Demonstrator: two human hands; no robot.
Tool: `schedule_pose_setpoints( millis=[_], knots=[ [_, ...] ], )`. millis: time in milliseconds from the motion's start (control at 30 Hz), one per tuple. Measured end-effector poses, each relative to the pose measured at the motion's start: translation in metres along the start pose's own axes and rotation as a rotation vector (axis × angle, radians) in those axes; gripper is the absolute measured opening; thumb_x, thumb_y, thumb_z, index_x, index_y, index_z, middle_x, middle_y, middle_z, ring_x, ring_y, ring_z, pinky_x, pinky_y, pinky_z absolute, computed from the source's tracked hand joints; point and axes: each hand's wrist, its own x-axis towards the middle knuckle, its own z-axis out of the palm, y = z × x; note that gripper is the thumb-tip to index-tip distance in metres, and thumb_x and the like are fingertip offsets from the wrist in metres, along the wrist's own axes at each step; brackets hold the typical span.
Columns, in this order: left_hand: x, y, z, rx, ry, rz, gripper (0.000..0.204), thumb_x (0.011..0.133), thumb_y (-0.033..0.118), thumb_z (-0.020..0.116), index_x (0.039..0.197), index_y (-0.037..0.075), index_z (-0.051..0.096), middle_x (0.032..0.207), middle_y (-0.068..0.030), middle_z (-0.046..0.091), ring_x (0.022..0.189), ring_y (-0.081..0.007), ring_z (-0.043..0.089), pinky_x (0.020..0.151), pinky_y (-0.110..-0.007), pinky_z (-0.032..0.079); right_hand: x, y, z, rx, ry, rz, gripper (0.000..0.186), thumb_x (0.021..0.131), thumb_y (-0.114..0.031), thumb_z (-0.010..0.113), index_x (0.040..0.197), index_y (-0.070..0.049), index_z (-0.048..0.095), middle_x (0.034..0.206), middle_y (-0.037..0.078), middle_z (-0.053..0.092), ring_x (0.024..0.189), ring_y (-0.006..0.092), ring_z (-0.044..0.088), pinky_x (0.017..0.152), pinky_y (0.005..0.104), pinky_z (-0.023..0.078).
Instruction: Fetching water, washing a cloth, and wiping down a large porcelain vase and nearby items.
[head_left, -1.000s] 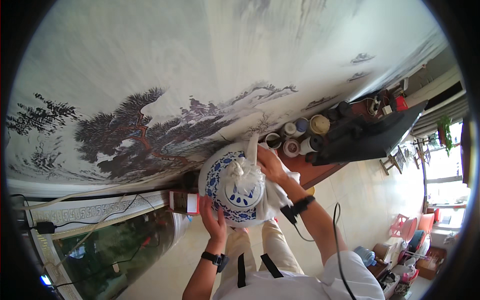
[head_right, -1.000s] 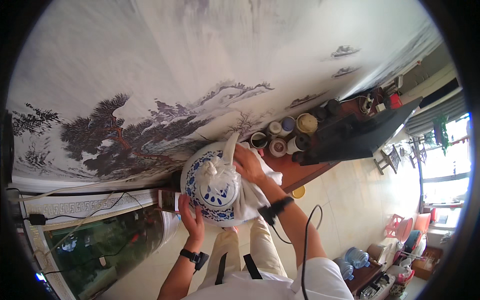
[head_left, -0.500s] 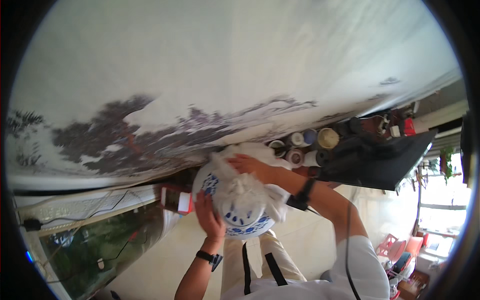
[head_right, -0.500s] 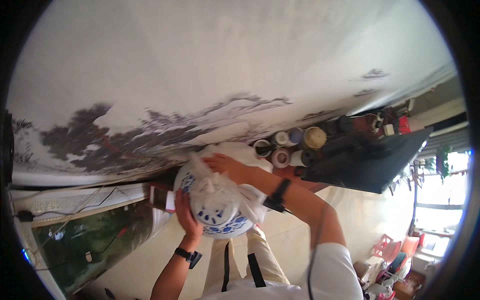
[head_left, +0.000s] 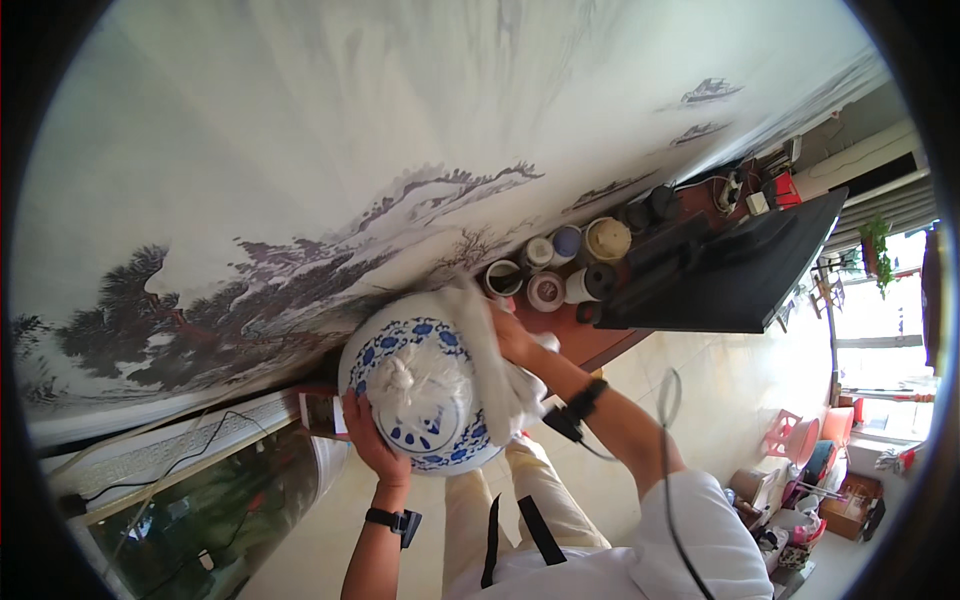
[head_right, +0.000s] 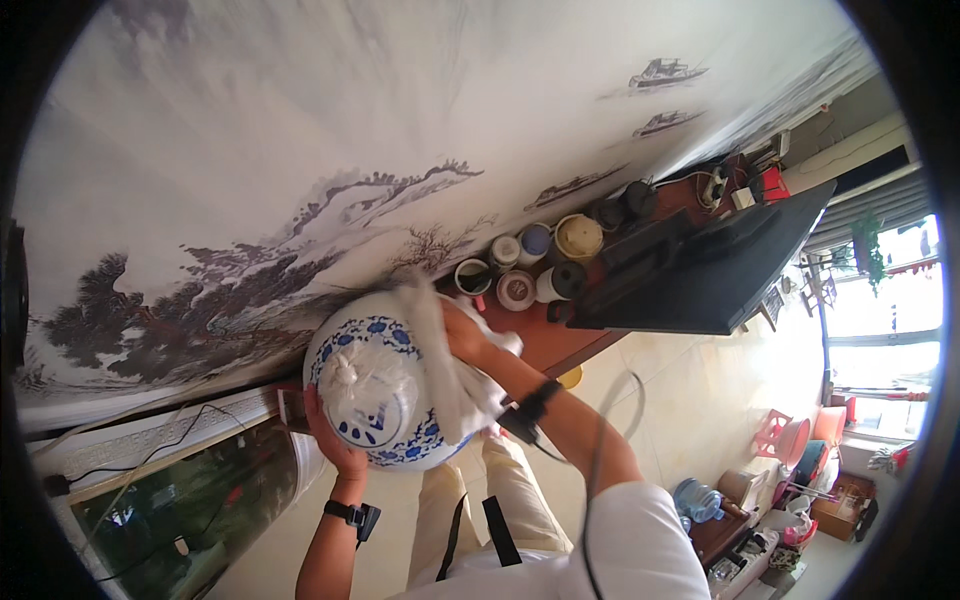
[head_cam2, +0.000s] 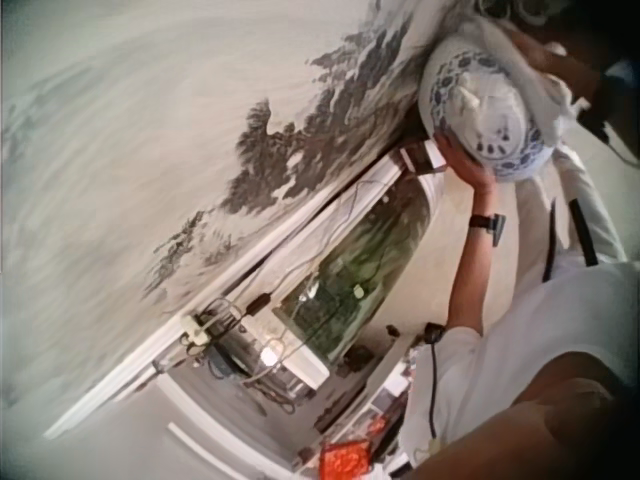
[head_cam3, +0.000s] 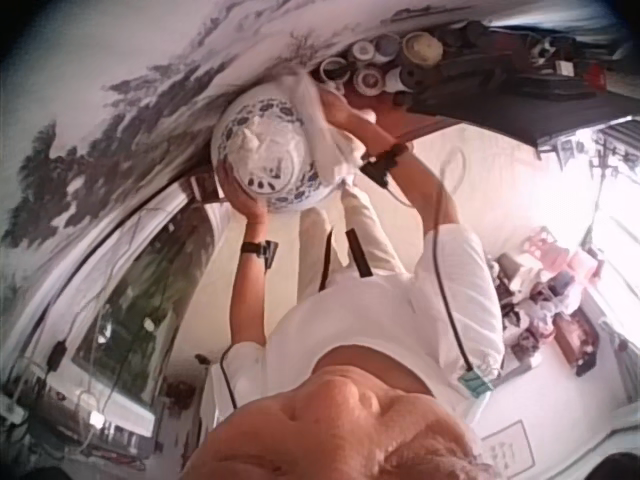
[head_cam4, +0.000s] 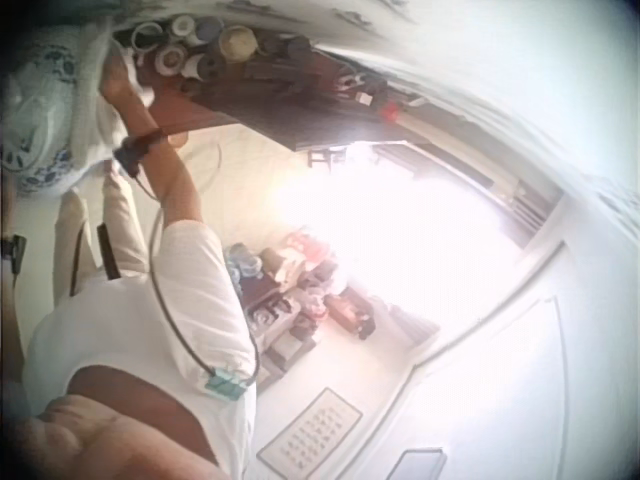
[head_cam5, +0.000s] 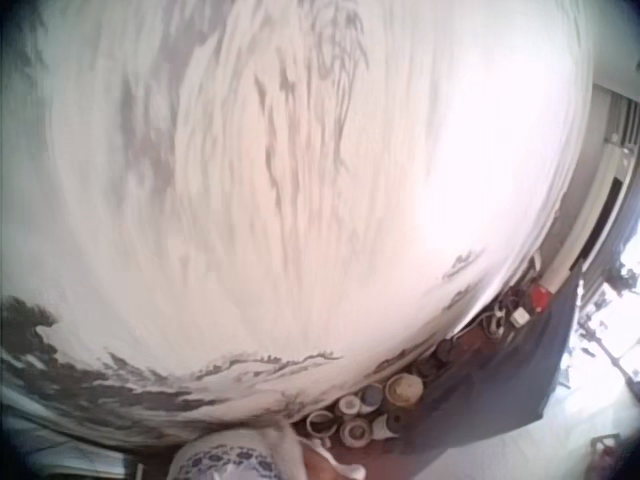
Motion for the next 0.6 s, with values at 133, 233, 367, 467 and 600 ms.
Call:
schedule_pose_setpoints(
  millis=[133, 233, 367, 467, 600],
  knots=[
    [0.001, 0.003, -0.004, -0.013, -0.019, 0.031, 0.049, 0.083, 0.022, 0.053, 0.124, -0.001, 0.040, 0.132, -0.0216, 0.036, 0.121, -0.0385, 0.034, 0.102, -0.045, 0.025, -0.115, -0.020, 0.039, -0.409, 0.381, 0.035, 0.044, 0.076, -0.022, 0.057, 0.115, -0.001, 0.051, 0.126, 0.019, 0.043, 0.123, 0.0374, 0.032, 0.106, 0.0457, 0.018],
    [-0.001, 0.002, 0.003, -0.002, -0.013, 0.018, 0.051, 0.084, 0.027, 0.052, 0.125, -0.001, 0.040, 0.132, -0.0222, 0.036, 0.122, -0.0389, 0.034, 0.102, -0.045, 0.025, -0.159, -0.036, 0.099, -0.784, 0.388, -0.065, 0.048, 0.070, -0.021, 0.058, 0.114, -0.002, 0.052, 0.127, 0.019, 0.042, 0.126, 0.0356, 0.029, 0.106, 0.0521, 0.011],
    [-0.004, -0.002, -0.004, 0.012, -0.025, 0.009, 0.051, 0.086, 0.030, 0.047, 0.125, -0.002, 0.039, 0.132, -0.0234, 0.034, 0.122, -0.0397, 0.033, 0.102, -0.046, 0.025, -0.132, -0.066, 0.115, -0.887, 0.275, -0.030, 0.050, 0.067, -0.020, 0.057, 0.114, -0.003, 0.052, 0.128, 0.014, 0.043, 0.127, 0.0306, 0.030, 0.104, 0.0509, 0.013],
    [-0.001, 0.007, -0.004, -0.056, -0.004, 0.057, 0.051, 0.086, 0.028, 0.046, 0.126, -0.002, 0.038, 0.133, -0.0237, 0.033, 0.121, -0.0399, 0.034, 0.101, -0.046, 0.025, -0.087, -0.081, 0.083, -0.910, 0.261, -0.014, 0.048, 0.070, -0.019, 0.053, 0.115, -0.003, 0.051, 0.128, 0.013, 0.042, 0.125, 0.0309, 0.031, 0.104, 0.0482, 0.016],
    [-0.006, -0.003, 0.003, -0.117, 0.027, 0.063, 0.053, 0.086, 0.028, 0.047, 0.127, -0.003, 0.036, 0.133, -0.0238, 0.033, 0.122, -0.0401, 0.033, 0.102, -0.044, 0.025, -0.004, -0.071, 0.045, -0.868, -0.091, -0.251, 0.047, 0.078, -0.027, 0.049, 0.120, -0.006, 0.047, 0.129, 0.014, 0.040, 0.124, 0.0297, 0.031, 0.101, 0.0471, 0.024]
  ],
)
